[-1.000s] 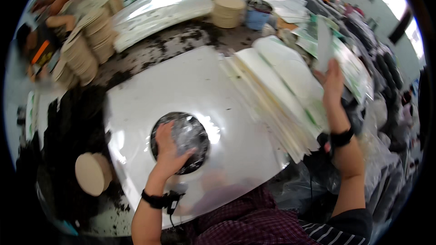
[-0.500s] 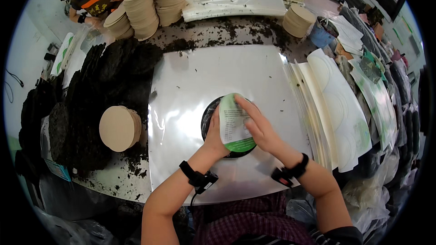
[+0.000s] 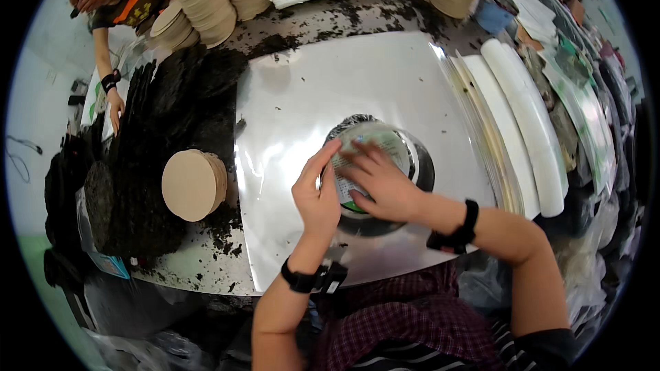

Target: The person is wrapping compressed tea cakes by placing them on plastic sheets over a mold, pressing them into shape, and then folding paper layers and labels around each cake.

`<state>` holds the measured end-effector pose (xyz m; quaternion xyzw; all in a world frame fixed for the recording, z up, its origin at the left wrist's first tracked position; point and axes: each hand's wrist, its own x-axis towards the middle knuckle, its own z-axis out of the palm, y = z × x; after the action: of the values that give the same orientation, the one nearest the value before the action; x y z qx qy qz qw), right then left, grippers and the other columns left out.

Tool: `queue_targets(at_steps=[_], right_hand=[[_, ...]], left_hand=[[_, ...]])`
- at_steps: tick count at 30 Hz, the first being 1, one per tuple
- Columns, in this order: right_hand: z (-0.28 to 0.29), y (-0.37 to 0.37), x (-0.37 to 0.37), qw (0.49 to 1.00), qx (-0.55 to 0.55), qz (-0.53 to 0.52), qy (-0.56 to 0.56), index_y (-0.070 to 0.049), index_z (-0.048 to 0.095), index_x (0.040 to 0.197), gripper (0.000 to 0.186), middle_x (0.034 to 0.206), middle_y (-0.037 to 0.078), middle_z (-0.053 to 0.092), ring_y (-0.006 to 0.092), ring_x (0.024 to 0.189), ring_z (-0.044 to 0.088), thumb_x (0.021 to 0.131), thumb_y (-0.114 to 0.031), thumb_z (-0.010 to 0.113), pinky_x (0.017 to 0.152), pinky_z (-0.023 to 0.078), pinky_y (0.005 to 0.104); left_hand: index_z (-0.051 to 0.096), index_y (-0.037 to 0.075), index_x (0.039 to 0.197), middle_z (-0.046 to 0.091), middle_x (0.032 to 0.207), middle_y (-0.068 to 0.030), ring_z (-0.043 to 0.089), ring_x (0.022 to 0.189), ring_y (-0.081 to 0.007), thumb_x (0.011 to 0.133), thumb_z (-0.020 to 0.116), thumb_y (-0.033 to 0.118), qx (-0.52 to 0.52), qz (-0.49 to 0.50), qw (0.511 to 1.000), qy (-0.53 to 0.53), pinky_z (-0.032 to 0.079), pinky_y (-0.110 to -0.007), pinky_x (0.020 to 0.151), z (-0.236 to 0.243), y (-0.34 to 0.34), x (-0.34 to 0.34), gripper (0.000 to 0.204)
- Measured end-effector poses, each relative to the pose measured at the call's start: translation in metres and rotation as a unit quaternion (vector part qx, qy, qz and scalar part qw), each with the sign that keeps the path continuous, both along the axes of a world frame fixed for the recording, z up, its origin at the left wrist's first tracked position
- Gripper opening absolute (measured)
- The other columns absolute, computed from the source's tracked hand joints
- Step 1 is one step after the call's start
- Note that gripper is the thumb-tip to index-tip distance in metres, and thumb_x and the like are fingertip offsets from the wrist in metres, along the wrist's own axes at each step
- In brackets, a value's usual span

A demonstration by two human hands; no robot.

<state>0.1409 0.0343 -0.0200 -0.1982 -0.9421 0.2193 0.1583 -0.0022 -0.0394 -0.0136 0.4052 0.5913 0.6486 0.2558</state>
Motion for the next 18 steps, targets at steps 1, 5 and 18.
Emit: queue_targets(at_steps=[1, 5, 18], right_hand=[[0.019, -0.004, 0.004, 0.995, -0.001, 0.069, 0.071, -0.004, 0.059, 0.121, 0.046, 0.138, 0.016, 0.049, 0.0365, 0.137, 0.036, 0.081, -0.022, 0.072, 0.109, 0.036, 0.0466], [0.052, 0.022, 0.034, 0.977, 0.038, -0.168, 0.127, -0.004, 0.063, 0.121, 0.052, 0.125, 0.017, 0.060, 0.0347, 0.122, 0.053, 0.080, -0.033, 0.076, 0.101, 0.044, 0.0417], [0.146, 0.142, -0.013, 0.940, -0.309, -0.135, 0.049, -0.009, 0.038, 0.145, 0.072, 0.140, 0.011, 0.047, 0.0270, 0.126, 0.051, 0.087, -0.037, 0.071, 0.103, 0.044, 0.0439]], left_hand=[[0.066, 0.000, 0.121, 0.068, 0.117, -0.0106, 0.062, 0.110, -0.0169, 0.092, 0.049, -0.007, 0.008, -0.029, 0.999, 0.040, 0.045, -0.028, 0.096, 0.007, -0.009, -0.009, 0.034], [0.069, 0.004, 0.120, 0.068, 0.114, -0.0022, 0.059, 0.097, -0.0075, 0.090, 0.052, -0.008, -0.200, -0.133, 0.964, -0.110, 0.046, -0.023, 0.091, 0.000, -0.051, -0.070, 0.036], [0.068, 0.011, 0.108, 0.058, 0.097, -0.0069, 0.057, 0.101, -0.0252, 0.088, 0.069, 0.023, -0.276, -0.341, 0.838, 0.326, 0.048, -0.038, 0.090, 0.017, -0.148, -0.135, 0.023]])
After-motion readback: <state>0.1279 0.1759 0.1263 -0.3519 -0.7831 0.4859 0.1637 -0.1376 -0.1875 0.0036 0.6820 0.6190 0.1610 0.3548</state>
